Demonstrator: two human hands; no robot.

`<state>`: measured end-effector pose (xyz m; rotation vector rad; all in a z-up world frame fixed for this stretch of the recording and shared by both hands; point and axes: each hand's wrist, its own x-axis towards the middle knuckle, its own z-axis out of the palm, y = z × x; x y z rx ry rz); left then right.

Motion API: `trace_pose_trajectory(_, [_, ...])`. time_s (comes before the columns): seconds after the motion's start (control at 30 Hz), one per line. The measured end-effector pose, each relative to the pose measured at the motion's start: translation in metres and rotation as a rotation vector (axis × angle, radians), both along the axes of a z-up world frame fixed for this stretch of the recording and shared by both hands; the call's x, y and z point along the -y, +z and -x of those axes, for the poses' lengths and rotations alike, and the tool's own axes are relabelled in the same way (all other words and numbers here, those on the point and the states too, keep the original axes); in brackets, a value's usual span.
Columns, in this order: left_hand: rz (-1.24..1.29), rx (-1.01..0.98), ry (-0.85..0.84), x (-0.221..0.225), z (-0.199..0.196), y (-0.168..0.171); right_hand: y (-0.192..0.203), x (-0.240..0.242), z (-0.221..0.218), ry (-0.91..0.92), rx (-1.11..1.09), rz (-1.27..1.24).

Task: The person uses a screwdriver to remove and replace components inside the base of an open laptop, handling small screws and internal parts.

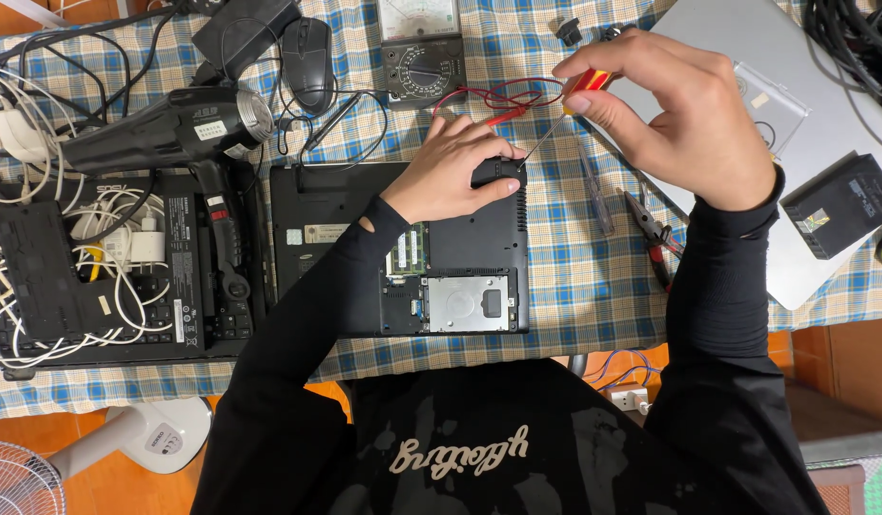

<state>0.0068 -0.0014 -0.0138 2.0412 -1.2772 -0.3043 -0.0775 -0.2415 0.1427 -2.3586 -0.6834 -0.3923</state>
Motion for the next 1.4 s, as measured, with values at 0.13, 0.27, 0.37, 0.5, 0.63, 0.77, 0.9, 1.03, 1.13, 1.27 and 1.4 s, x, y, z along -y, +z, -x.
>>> trace_pose_trajectory(0.13, [-0.002, -0.003, 0.001, 0.000, 0.000, 0.000, 0.000, 0.000, 0.001, -0.012, -0.009, 0.006])
trace_pose_trajectory(0.27, [-0.003, -0.006, 0.000, 0.000, 0.000, -0.001, -0.002, 0.001, 0.000, -0.013, -0.003, 0.008])
trace_pose_trajectory(0.37, [-0.003, -0.008, -0.001, 0.000, 0.000, -0.002, -0.005, 0.002, -0.002, -0.011, 0.015, 0.005])
trace_pose_trajectory(0.5, [0.018, 0.010, -0.006, 0.000, -0.001, -0.004, -0.006, -0.001, -0.005, -0.095, -0.079, 0.001])
trace_pose_trajectory(0.63, [-0.011, -0.012, -0.004, 0.001, 0.000, -0.004, 0.002, -0.001, -0.002, -0.004, 0.015, 0.001])
trace_pose_trajectory(0.77, [-0.025, -0.025, -0.003, 0.000, 0.000, -0.001, 0.004, 0.001, 0.000, -0.038, 0.043, 0.037])
trace_pose_trajectory(0.9, [-0.031, -0.021, -0.008, 0.000, -0.001, 0.001, 0.000, 0.002, 0.000, -0.120, 0.015, 0.039])
trace_pose_trajectory(1.03, [-0.018, -0.032, -0.008, -0.001, 0.000, 0.000, 0.000, 0.002, -0.001, -0.076, 0.083, 0.018])
trace_pose_trajectory(1.13, [0.000, 0.036, -0.002, -0.002, 0.000, -0.002, 0.004, 0.001, -0.001, -0.070, 0.100, 0.041])
trace_pose_trajectory(1.27, [0.072, 0.113, -0.005, -0.001, 0.002, -0.005, 0.008, -0.006, -0.001, -0.212, -0.002, 0.061])
trace_pose_trajectory(1.4, [0.018, 0.074, 0.000, -0.001, 0.000, -0.010, 0.008, -0.008, -0.001, -0.322, -0.119, 0.022])
